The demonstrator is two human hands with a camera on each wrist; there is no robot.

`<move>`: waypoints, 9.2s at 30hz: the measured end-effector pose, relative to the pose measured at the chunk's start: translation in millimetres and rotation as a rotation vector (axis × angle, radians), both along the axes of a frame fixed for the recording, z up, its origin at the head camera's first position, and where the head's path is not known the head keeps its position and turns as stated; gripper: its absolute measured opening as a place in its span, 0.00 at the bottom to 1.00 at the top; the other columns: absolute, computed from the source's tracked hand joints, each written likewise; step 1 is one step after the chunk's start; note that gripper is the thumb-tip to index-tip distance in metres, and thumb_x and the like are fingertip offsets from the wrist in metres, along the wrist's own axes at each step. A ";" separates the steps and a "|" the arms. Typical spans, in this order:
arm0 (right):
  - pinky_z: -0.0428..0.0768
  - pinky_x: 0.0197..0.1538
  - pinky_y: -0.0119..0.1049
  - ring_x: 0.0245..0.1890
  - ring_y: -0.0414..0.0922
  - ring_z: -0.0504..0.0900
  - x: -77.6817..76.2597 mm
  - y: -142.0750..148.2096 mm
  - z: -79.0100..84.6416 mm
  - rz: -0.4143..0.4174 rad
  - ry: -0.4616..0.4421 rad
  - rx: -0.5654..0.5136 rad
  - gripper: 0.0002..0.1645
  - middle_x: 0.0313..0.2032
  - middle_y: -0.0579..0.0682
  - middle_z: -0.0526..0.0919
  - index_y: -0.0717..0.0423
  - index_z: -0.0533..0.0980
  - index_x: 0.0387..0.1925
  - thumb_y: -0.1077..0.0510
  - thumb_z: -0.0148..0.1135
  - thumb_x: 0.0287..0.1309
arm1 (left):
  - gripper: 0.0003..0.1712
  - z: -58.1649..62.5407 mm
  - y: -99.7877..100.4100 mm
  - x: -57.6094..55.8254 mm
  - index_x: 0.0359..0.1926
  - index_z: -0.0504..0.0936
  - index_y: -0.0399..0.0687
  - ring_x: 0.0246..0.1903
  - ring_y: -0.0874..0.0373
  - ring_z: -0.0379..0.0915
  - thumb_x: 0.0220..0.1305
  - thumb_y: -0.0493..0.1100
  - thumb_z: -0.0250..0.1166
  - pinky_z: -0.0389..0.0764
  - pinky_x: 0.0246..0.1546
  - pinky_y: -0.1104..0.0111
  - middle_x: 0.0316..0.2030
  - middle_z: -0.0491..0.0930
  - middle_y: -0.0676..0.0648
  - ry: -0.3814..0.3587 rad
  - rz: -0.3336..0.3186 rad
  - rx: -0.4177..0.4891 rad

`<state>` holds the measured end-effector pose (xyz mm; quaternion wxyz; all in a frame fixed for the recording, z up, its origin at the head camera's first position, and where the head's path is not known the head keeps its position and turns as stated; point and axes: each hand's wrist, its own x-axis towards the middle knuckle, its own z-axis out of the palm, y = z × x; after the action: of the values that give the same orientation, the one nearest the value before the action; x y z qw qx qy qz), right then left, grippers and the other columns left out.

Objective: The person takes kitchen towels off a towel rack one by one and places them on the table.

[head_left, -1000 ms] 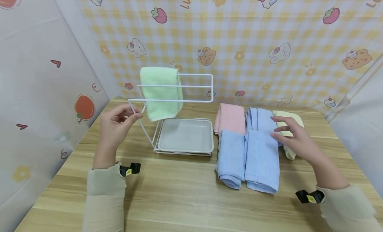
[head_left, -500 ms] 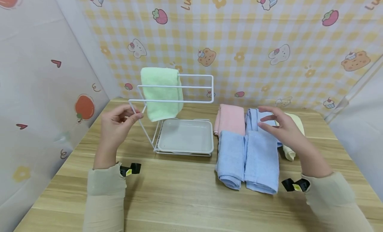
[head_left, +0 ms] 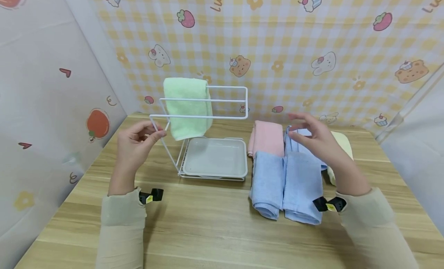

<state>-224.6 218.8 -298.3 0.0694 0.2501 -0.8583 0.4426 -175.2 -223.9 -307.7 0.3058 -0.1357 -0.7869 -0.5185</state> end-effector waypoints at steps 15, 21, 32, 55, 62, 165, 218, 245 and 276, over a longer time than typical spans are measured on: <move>0.78 0.47 0.22 0.53 0.41 0.78 -9.4 -39.2 35.7 0.067 0.025 -0.097 0.27 0.57 0.42 0.76 0.54 0.70 0.67 0.63 0.60 0.67 | 0.04 -0.5 0.7 -2.6 0.32 0.83 0.31 0.23 0.72 0.73 0.55 0.26 0.71 0.68 0.22 0.79 0.24 0.81 0.71 0.013 0.005 0.002; 0.78 0.49 0.26 0.53 0.41 0.77 -12.6 -55.3 50.5 0.084 0.038 -0.147 0.26 0.58 0.46 0.77 0.53 0.71 0.66 0.62 0.60 0.67 | 0.04 -0.4 1.1 -2.6 0.32 0.83 0.32 0.23 0.72 0.73 0.55 0.26 0.71 0.68 0.22 0.79 0.24 0.81 0.70 0.003 0.009 0.004; 0.80 0.52 0.30 0.55 0.43 0.78 -23.1 -87.1 73.0 0.129 0.069 -0.214 0.23 0.58 0.51 0.78 0.53 0.74 0.63 0.61 0.61 0.67 | 0.04 -1.8 0.9 -0.6 0.32 0.83 0.31 0.23 0.73 0.74 0.55 0.26 0.71 0.68 0.21 0.79 0.24 0.81 0.70 0.012 0.006 0.004; 0.79 0.55 0.40 0.55 0.45 0.78 -55.6 -153.9 105.4 0.264 -0.015 -0.103 0.25 0.58 0.51 0.77 0.52 0.73 0.63 0.59 0.64 0.65 | 0.04 -1.0 -0.5 -1.1 0.32 0.83 0.31 0.24 0.73 0.74 0.55 0.26 0.71 0.69 0.23 0.80 0.25 0.82 0.70 0.018 -0.001 -0.009; 0.80 0.56 0.36 0.57 0.46 0.76 -64.7 -171.1 108.1 0.265 -0.025 0.014 0.26 0.60 0.49 0.77 0.52 0.73 0.63 0.57 0.65 0.65 | 0.04 -1.7 0.8 -0.1 0.32 0.83 0.30 0.23 0.73 0.73 0.55 0.24 0.70 0.68 0.21 0.79 0.24 0.82 0.70 0.032 -0.009 -0.001; 0.81 0.50 0.34 0.44 0.42 0.74 -65.2 -168.7 99.4 0.181 0.294 0.003 0.13 0.48 0.50 0.84 0.55 0.85 0.46 0.67 0.68 0.59 | 0.04 0.8 2.0 -0.3 0.32 0.83 0.30 0.23 0.73 0.74 0.55 0.24 0.70 0.69 0.22 0.81 0.25 0.82 0.70 0.020 -0.011 0.014; 0.82 0.42 0.24 0.41 0.38 0.80 -47.0 -75.5 86.3 -0.050 0.506 -0.389 0.15 0.44 0.27 0.81 0.64 0.82 0.45 0.71 0.69 0.55 | 0.06 1.2 2.9 0.2 0.31 0.82 0.28 0.23 0.74 0.74 0.53 0.21 0.69 0.70 0.22 0.82 0.26 0.83 0.69 0.062 -0.046 0.005; 0.80 0.31 0.25 0.30 0.40 0.84 -54.0 -39.7 71.3 -0.086 0.442 -0.778 0.15 0.38 0.49 0.84 0.60 0.84 0.40 0.76 0.66 0.52 | 0.05 1.4 4.0 -1.3 0.29 0.81 0.29 0.23 0.73 0.73 0.54 0.22 0.69 0.68 0.22 0.81 0.25 0.82 0.68 0.056 -0.037 0.007; 0.85 0.42 0.27 0.36 0.41 0.88 -32.9 54.2 31.7 -0.155 0.025 -0.901 0.16 0.46 0.51 0.84 0.69 0.81 0.44 0.79 0.63 0.53 | 0.04 1.3 4.1 0.4 0.31 0.82 0.29 0.23 0.74 0.74 0.54 0.23 0.69 0.69 0.21 0.82 0.25 0.82 0.69 0.044 -0.018 0.008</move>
<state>-257.6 273.0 -266.6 0.2146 0.1355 -0.5953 0.7623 -174.8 -219.8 -306.4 0.3190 -0.1531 -0.7766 -0.5212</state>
